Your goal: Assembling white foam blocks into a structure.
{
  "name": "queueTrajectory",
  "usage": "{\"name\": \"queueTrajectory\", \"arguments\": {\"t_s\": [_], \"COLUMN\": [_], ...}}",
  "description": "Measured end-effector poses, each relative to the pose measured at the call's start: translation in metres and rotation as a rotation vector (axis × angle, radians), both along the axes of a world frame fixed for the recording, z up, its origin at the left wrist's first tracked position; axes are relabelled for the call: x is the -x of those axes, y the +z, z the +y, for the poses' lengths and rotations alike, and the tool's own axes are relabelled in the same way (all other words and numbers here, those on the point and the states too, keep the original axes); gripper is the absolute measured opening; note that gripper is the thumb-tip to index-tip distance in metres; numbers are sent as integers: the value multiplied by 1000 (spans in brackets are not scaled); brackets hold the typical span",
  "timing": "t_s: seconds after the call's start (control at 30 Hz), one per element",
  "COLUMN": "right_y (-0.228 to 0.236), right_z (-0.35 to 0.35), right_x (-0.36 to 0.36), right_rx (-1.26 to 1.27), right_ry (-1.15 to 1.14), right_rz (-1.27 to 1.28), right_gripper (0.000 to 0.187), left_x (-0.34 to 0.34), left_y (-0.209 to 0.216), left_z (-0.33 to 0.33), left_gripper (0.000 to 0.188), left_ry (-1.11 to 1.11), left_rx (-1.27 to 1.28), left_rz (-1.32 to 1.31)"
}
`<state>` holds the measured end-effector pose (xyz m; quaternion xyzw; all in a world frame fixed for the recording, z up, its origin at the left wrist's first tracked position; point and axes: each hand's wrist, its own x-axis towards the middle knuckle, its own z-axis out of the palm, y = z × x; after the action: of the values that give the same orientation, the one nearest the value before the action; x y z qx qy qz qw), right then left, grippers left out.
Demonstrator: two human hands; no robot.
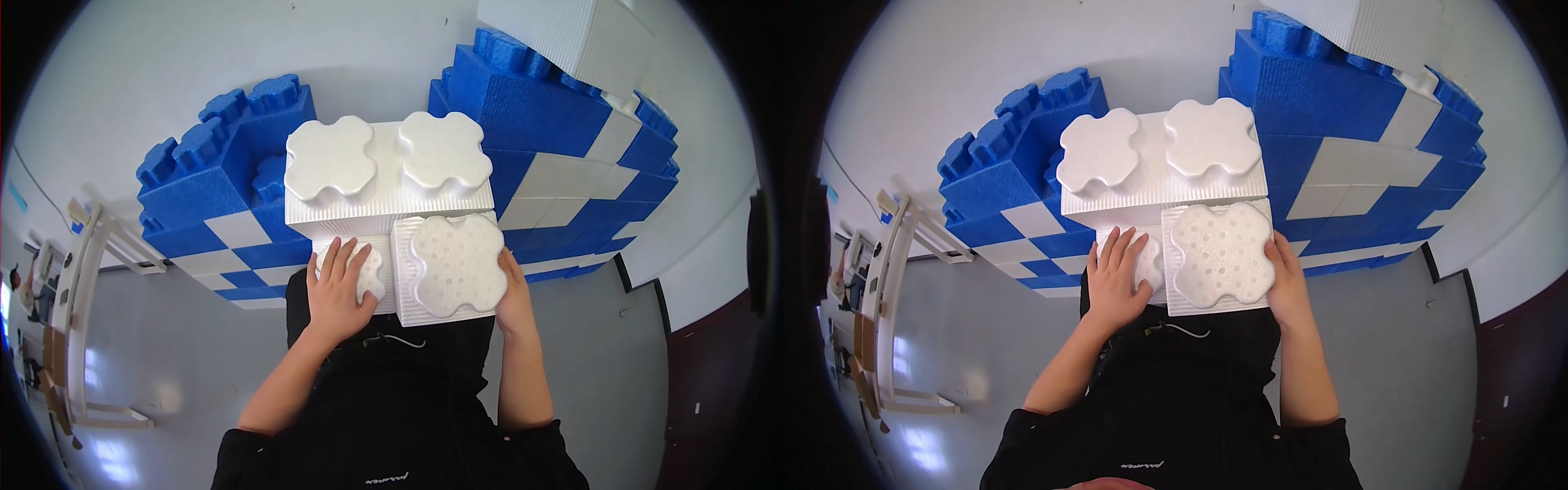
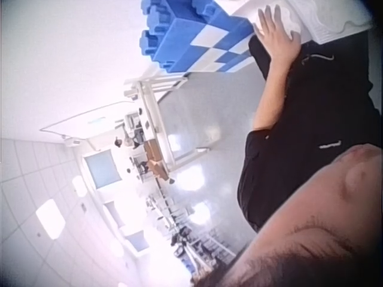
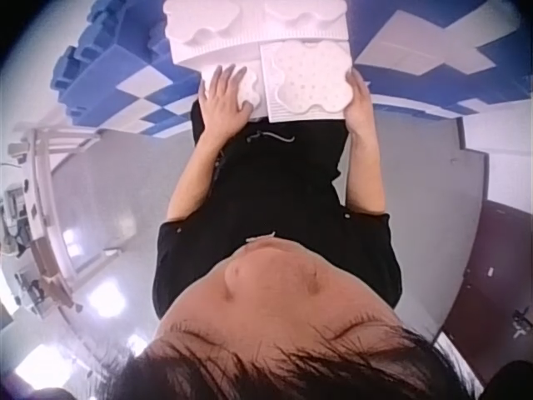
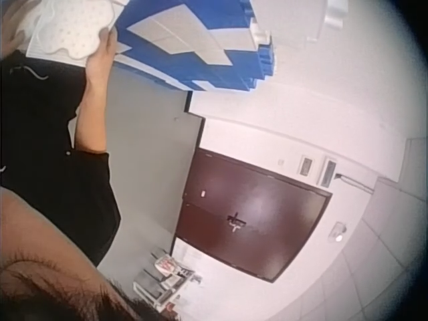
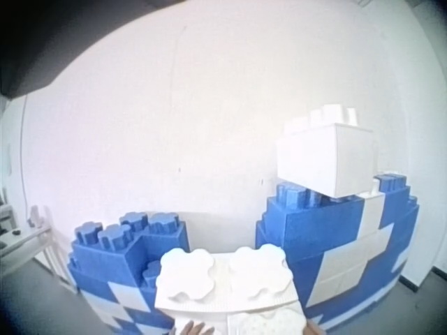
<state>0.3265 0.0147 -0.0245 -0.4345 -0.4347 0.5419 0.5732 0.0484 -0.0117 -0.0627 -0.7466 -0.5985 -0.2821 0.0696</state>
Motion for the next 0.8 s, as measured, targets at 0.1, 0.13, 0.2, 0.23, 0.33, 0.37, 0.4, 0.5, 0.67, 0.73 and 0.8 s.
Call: {"name": "queueTrajectory", "arguments": {"t_s": [0.1,0.13,0.2,0.23,0.33,0.37,0.4,0.5,0.67,0.73,0.8], "right_y": [-3,-4,-2,-1,5,4,1,1,-1,2,3], "right_z": [1,1,-1,-1,-3,-1,0,0,0,-1,-1], "right_x": [-1,-2,-1,-1,1,1,0,-1,-2,-1,0], "right_rx": [-1,-1,17,32,32,38,28,11,14,34,36], "right_ry": [3,-6,-24,-41,-24,-27,-22,-14,-26,-27,-31], "right_rz": [1,0,2,6,-12,-15,-17,-13,4,1,-5], "right_gripper": [42,42,42,42,42,42,42,42,42,42,42], "left_x": [0,0,1,1,12,15,17,13,8,7,6], "left_y": [0,0,3,4,5,4,3,1,1,-2,-5], "left_z": [-1,-1,-1,-1,-2,-1,0,-4,-4,-4,-3], "left_gripper": [75,75,74,74,74,74,73,74,73,71,70], "left_ry": [5,4,-12,-28,-87,-89,-100,-102,-75,-57,-39], "left_rx": [5,10,32,50,148,154,141,99,38,34,28], "left_rz": [3,7,-3,-11,-96,-99,-62,62,77,70,64]}}
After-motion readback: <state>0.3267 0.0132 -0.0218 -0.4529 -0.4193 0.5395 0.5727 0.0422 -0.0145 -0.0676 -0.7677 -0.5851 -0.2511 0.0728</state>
